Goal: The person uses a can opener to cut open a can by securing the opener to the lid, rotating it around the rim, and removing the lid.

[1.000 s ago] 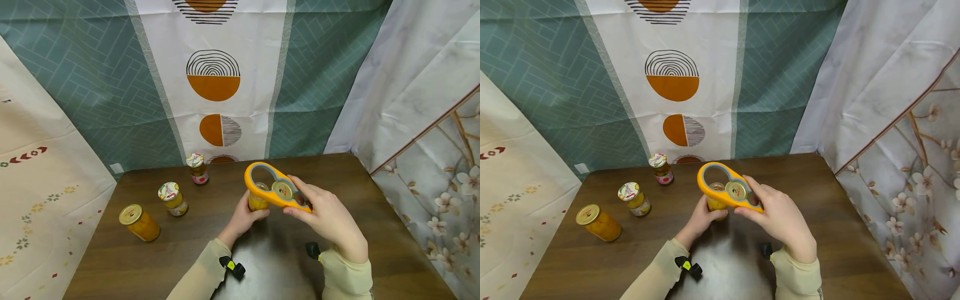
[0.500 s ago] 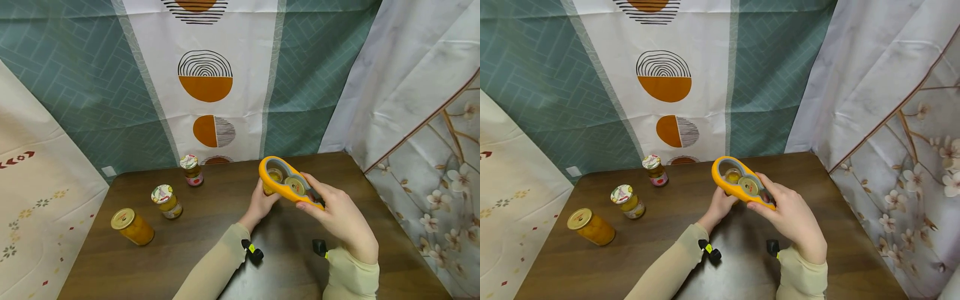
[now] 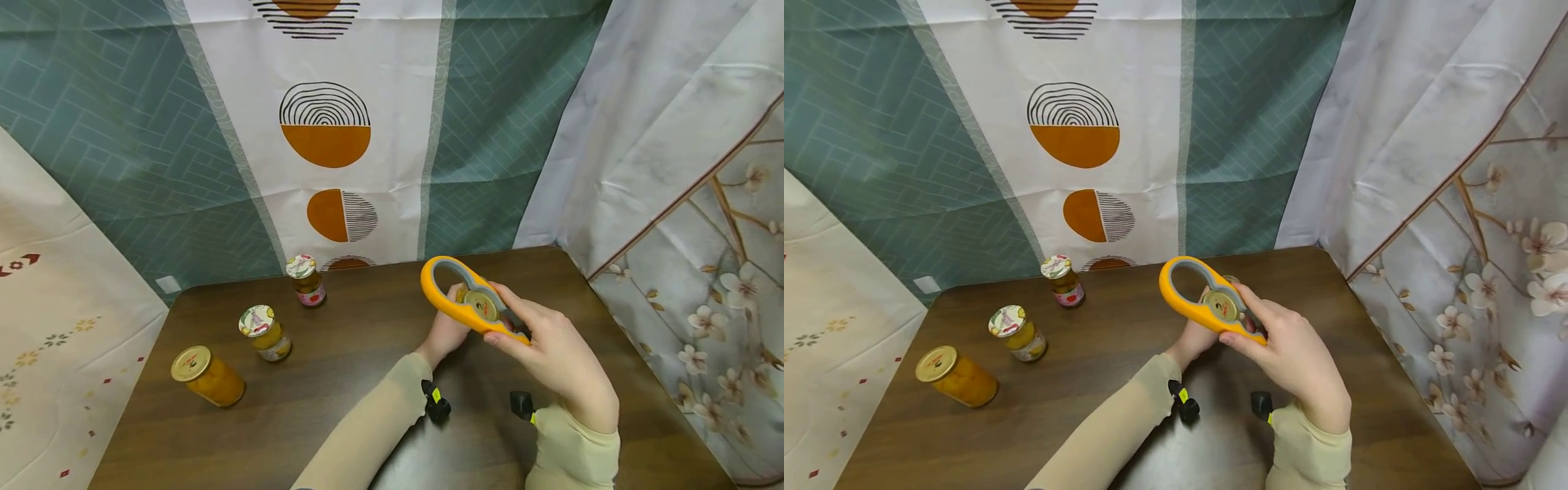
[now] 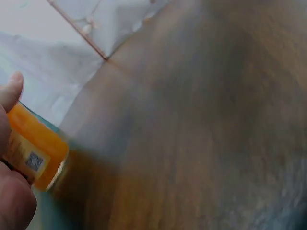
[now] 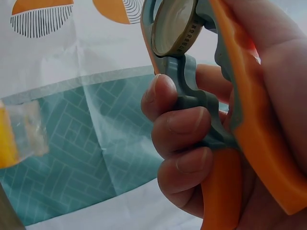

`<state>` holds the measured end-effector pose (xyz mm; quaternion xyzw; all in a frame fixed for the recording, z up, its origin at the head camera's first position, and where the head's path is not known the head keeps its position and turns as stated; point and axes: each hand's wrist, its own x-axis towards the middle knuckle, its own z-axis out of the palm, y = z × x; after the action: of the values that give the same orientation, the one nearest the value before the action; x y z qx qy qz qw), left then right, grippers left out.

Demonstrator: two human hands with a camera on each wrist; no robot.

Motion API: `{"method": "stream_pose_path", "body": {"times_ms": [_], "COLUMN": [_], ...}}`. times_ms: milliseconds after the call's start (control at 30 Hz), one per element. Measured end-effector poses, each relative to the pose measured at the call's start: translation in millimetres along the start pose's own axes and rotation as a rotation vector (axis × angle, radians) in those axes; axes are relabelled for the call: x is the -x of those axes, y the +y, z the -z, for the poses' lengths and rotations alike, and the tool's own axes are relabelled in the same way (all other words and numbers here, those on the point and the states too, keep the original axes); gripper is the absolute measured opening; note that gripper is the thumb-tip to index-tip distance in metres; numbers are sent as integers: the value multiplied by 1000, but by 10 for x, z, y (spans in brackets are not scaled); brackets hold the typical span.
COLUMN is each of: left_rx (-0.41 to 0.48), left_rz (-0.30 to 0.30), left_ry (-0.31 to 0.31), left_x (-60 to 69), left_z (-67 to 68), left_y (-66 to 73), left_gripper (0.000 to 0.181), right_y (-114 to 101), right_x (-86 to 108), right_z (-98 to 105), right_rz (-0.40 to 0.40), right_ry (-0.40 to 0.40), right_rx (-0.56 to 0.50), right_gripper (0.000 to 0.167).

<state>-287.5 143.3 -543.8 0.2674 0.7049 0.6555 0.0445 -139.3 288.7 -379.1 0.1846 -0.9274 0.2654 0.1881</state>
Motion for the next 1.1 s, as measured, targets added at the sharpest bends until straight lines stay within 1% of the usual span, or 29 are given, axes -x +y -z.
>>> {"method": "stream_pose_path", "body": {"times_ms": [100, 200, 333, 500, 633, 800, 1000, 1100], "left_rx": [-5, -22, -90, -163, -163, -151, -151, -149], "left_rz": [29, 39, 66, 78, 79, 105, 108, 120], "left_ry": [14, 20, -4, -17, -16, -9, -20, -20], "left_x": [-7, -24, -32, -27, -8, 31, 47, 57], "left_z": [-4, -5, -8, -27, -45, -45, -20, -15], "left_y": [-41, -47, -18, -14, -36, -68, -65, -64], "left_gripper": [61, 61, 63, 67, 67, 68, 70, 70], "right_y": [1, 10, 23, 28, 26, 21, 11, 6], "right_x": [-2, -4, -7, -2, 10, 13, 9, 9], "right_z": [10, 23, 39, 50, 47, 32, 30, 28], "right_rz": [3, 0, 0, 4, 4, 2, -1, -2], "right_ry": [6, 11, 16, 22, 21, 13, 14, 8], "right_rx": [2, 6, 16, 19, 18, 17, 19, 15], "right_gripper": [77, 77, 78, 80, 80, 78, 78, 78]}}
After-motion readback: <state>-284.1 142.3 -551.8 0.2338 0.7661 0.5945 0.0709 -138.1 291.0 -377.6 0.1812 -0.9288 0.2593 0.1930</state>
